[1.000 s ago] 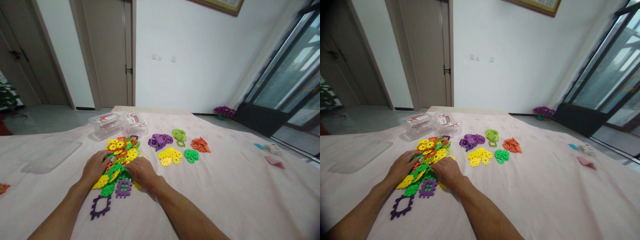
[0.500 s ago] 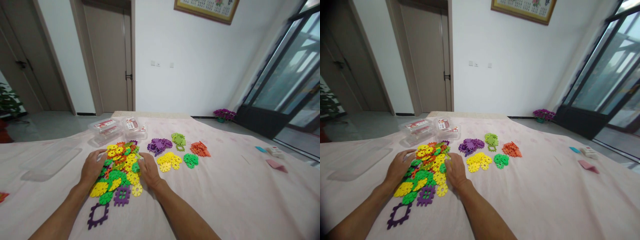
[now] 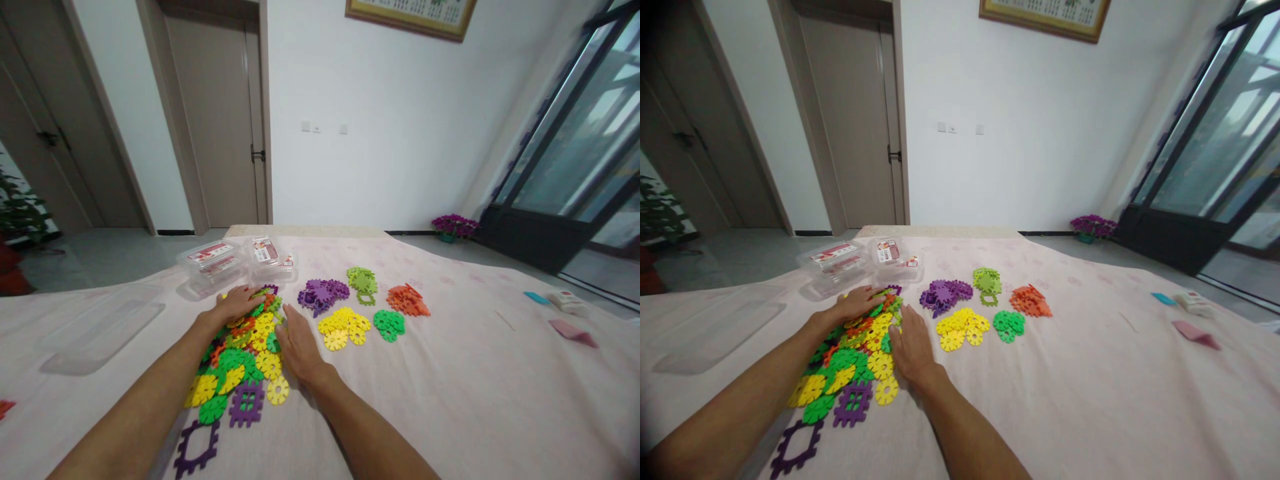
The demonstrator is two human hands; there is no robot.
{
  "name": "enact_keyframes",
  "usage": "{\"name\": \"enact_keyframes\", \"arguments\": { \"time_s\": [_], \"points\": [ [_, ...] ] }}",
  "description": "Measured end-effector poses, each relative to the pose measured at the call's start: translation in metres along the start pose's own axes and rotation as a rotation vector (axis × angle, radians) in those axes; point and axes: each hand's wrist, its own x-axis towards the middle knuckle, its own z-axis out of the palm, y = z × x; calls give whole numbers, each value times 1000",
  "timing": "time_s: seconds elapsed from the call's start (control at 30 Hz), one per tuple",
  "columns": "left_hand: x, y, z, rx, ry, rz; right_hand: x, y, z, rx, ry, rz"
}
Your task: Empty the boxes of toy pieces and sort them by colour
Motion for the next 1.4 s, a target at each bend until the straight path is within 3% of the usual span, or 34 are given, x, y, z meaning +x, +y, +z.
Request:
{"name": "enact_keyframes", "arguments": {
  "time_s": [0.27, 0.47, 0.6, 0.7, 0.87, 1.03, 1.2, 1.4],
  "points": [
    [-39, 21, -13, 4, -128, 86, 6, -5, -1, 49, 11, 22],
    [-89, 44, -29, -21, -167, 222, 7, -2, -2, 156, 35, 61],
    [-138, 69, -20, 119, -101, 279, 9, 0, -6, 207, 58, 89],
    [-161, 92, -3, 185, -196, 320, 10, -1, -10, 225, 50, 102],
    [-156, 121, 14, 263, -193, 316, 8, -1, -13, 244, 44, 95],
    [-140, 130, 15, 403, -117, 364, 7, 3, -10, 273, 67, 83],
    [-131, 116, 7, 465, -83, 388, 9, 6, -8, 297, 100, 56],
    [-126, 78, -18, 255, 118, 219, 9, 7, -7, 349, 107, 47]
  ]
}}
